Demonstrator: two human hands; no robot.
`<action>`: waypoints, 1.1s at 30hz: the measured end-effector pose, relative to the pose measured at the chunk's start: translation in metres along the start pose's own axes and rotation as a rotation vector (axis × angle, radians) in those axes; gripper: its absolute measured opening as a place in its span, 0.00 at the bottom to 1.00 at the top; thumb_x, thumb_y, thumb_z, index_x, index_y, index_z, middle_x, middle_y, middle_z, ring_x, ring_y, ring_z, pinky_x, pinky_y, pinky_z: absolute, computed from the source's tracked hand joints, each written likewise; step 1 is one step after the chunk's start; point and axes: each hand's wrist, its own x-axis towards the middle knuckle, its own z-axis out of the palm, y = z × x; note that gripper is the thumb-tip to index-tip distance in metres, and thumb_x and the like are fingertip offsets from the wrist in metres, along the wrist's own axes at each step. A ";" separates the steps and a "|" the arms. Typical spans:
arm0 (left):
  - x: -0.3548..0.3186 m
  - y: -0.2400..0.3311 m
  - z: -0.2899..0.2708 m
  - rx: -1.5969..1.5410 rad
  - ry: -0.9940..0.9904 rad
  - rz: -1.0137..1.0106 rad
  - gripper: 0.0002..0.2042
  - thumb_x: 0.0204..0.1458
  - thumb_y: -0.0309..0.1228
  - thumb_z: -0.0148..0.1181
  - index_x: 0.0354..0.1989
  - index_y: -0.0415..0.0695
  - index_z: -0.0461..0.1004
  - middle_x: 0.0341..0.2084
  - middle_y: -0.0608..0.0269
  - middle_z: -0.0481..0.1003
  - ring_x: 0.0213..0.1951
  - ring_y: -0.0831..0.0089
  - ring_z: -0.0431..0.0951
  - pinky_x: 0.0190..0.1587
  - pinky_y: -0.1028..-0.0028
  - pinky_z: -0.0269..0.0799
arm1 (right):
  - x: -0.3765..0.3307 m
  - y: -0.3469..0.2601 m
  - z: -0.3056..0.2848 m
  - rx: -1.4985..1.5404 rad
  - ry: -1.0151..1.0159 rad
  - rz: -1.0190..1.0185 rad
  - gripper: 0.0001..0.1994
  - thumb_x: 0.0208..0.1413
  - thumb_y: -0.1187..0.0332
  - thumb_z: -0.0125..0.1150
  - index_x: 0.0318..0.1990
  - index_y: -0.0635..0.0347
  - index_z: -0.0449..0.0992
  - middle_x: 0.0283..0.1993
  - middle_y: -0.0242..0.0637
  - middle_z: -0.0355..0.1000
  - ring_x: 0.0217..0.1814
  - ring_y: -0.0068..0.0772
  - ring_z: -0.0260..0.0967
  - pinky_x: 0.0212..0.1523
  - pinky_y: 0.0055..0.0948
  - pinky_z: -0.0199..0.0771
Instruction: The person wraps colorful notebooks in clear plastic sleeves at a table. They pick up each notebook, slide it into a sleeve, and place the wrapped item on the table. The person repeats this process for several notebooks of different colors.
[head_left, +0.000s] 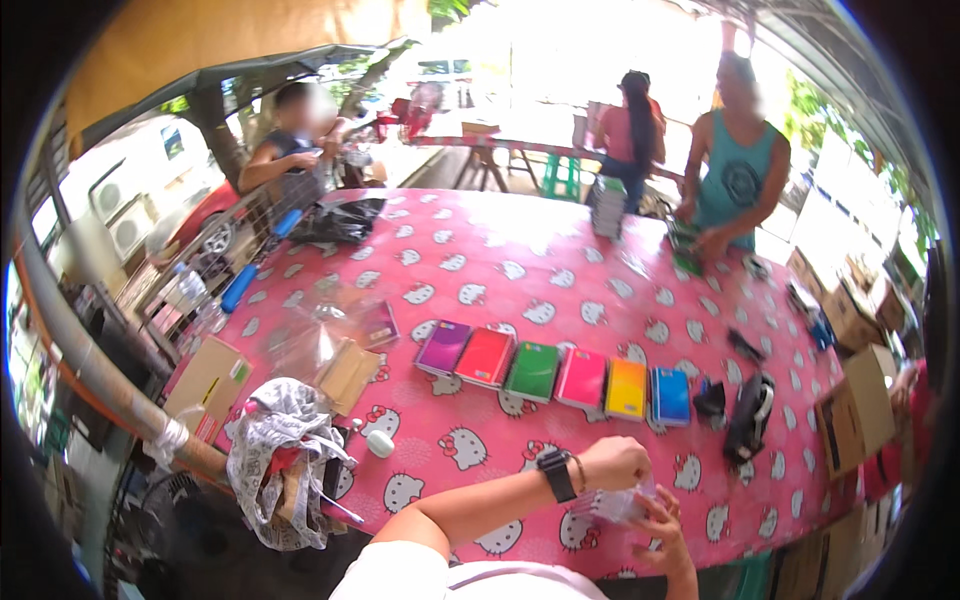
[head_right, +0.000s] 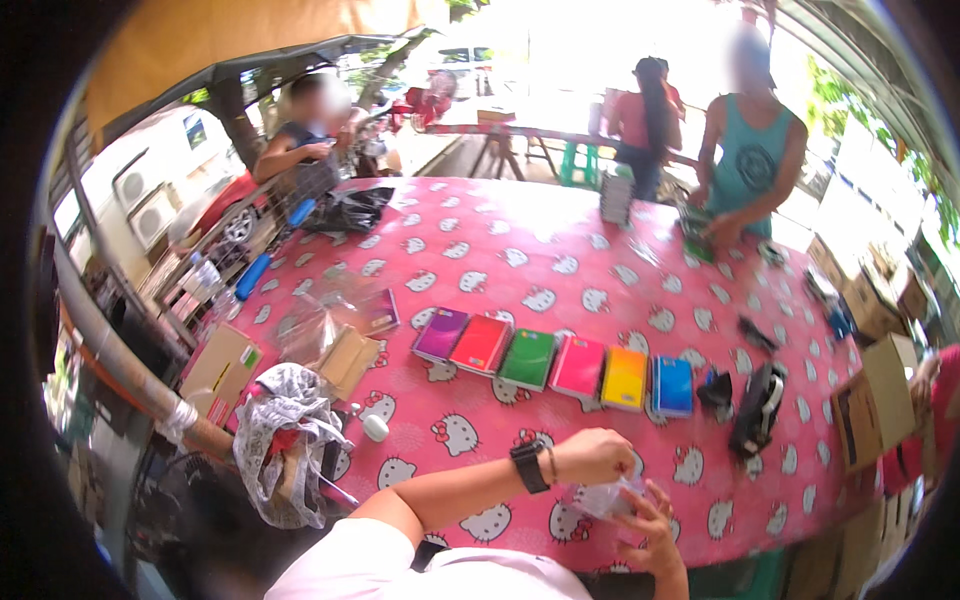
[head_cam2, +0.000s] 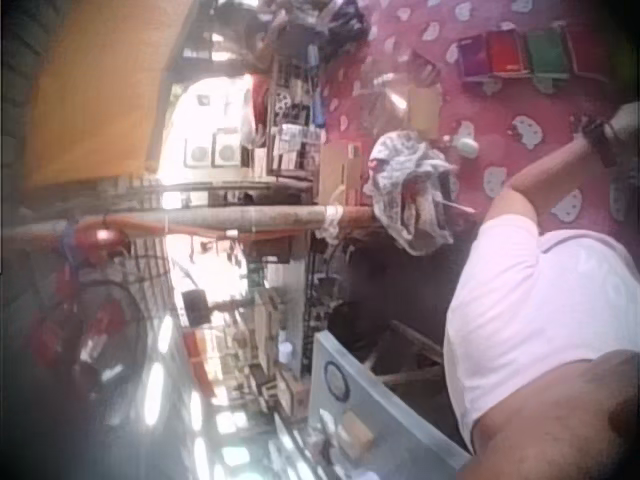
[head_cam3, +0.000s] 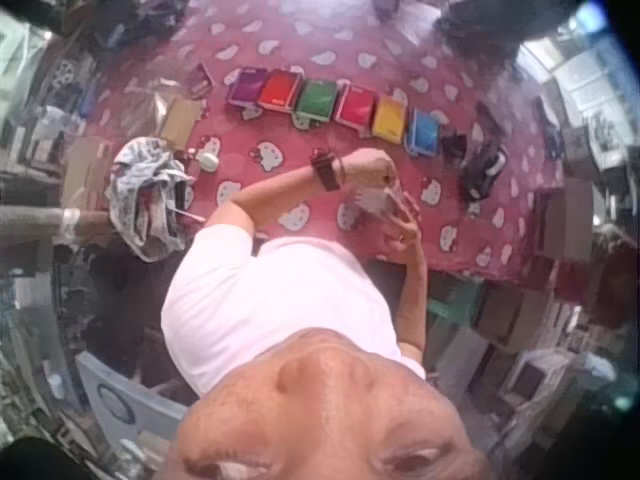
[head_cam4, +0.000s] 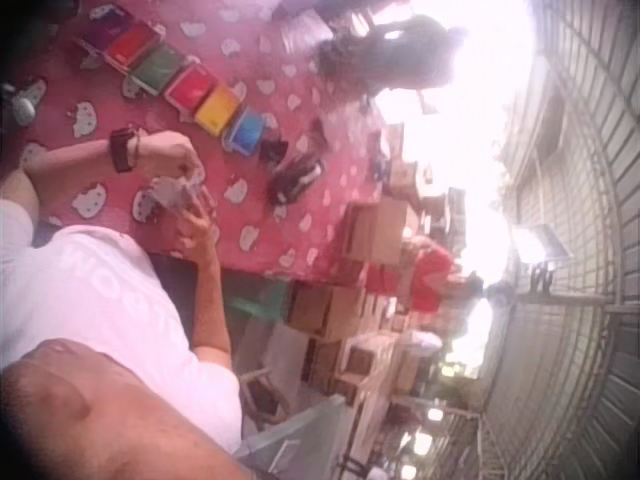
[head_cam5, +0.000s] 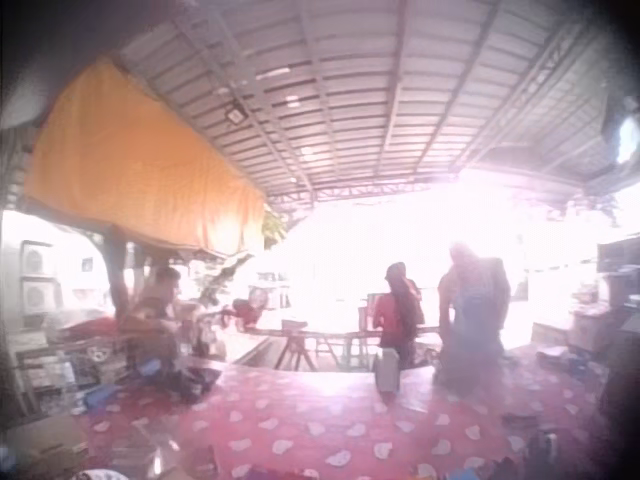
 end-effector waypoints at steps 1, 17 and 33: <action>-0.001 -0.001 0.003 -0.010 0.015 0.025 0.08 0.37 0.28 0.55 0.27 0.48 0.79 0.29 0.60 0.76 0.35 0.59 0.76 0.36 0.63 0.73 | -0.003 0.001 0.002 0.021 0.001 0.008 0.26 0.23 0.69 0.66 0.41 0.41 0.81 0.62 0.32 0.63 0.68 0.48 0.44 0.65 0.45 0.43; -0.037 0.036 -0.058 -0.199 0.683 0.379 0.17 0.42 0.21 0.54 0.44 0.46 0.70 0.24 0.65 0.72 0.23 0.65 0.71 0.26 0.74 0.69 | 0.000 0.011 0.007 0.088 0.021 -0.035 0.24 0.26 0.68 0.68 0.40 0.44 0.81 0.60 0.32 0.64 0.67 0.44 0.46 0.65 0.42 0.43; -0.118 -0.003 0.057 -0.212 0.907 0.067 0.28 0.53 0.40 0.55 0.60 0.42 0.58 0.60 0.52 0.57 0.61 0.58 0.57 0.61 0.60 0.53 | 0.003 -0.006 0.006 -0.013 0.070 -0.039 0.25 0.28 0.73 0.66 0.43 0.45 0.80 0.61 0.36 0.63 0.67 0.45 0.49 0.64 0.41 0.50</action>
